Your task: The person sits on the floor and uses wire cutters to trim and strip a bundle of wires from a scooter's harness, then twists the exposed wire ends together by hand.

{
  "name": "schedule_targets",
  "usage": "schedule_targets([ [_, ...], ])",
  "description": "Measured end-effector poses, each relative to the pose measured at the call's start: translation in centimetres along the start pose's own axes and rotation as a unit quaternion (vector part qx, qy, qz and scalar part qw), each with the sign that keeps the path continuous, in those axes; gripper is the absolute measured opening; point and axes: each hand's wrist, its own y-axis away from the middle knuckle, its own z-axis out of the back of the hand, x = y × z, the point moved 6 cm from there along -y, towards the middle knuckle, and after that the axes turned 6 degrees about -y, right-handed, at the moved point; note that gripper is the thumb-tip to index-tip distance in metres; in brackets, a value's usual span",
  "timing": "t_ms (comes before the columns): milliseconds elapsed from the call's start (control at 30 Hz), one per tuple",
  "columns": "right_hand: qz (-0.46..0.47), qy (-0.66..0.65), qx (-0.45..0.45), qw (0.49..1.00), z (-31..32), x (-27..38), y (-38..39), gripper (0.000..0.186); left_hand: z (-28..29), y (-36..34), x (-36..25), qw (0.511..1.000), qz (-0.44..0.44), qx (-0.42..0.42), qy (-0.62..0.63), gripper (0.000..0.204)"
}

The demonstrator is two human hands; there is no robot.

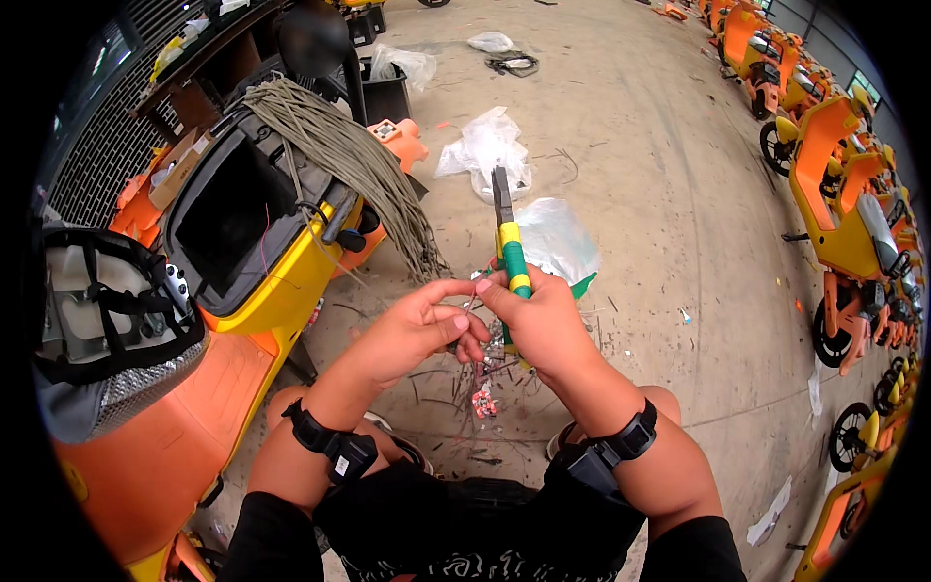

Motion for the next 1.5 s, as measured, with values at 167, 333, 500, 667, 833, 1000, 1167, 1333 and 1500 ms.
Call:
schedule_targets([
  [167,-0.012,0.024,-0.006,1.0,-0.2,0.6,0.0,0.021,0.3,0.1,-0.1,0.999,0.024,-0.029,-0.005,0.025],
  [333,0.02,0.022,-0.018,0.999,-0.2,0.9,-0.1,0.019,0.9,-0.2,0.0,0.997,0.017,-0.069,0.036,0.019],
  [500,0.015,0.008,-0.031,0.999,-0.4,0.7,0.0,0.02,1.6,-0.4,0.1,0.989,-0.019,-0.119,0.09,0.017],
  [667,0.005,-0.015,-0.034,0.999,-0.2,0.0,-0.3,0.022,1.5,-0.6,0.6,0.98,-0.031,-0.123,0.152,0.014],
  [833,-0.014,-0.031,-0.03,0.999,0.1,-0.2,-0.6,0.023,1.1,-0.6,0.5,0.974,-0.017,-0.077,0.214,0.022],
  [1000,0.004,-0.028,-0.032,0.999,0.5,0.1,-0.8,0.023,0.9,-0.5,1.0,0.978,0.028,-0.055,0.202,0.028],
  [1167,0.02,-0.052,-0.049,0.997,0.4,0.6,-0.6,0.021,0.7,-0.2,0.9,0.99,0.008,-0.028,0.138,0.025],
  [1333,0.02,-0.052,-0.031,0.998,1.0,0.4,-0.9,0.026,0.9,-0.3,0.9,0.992,-0.006,-0.029,0.124,0.019],
  [1500,0.0,-0.05,-0.072,0.996,1.5,0.5,-0.7,0.03,1.6,-0.4,0.6,0.99,-0.04,-0.106,0.089,0.016],
])
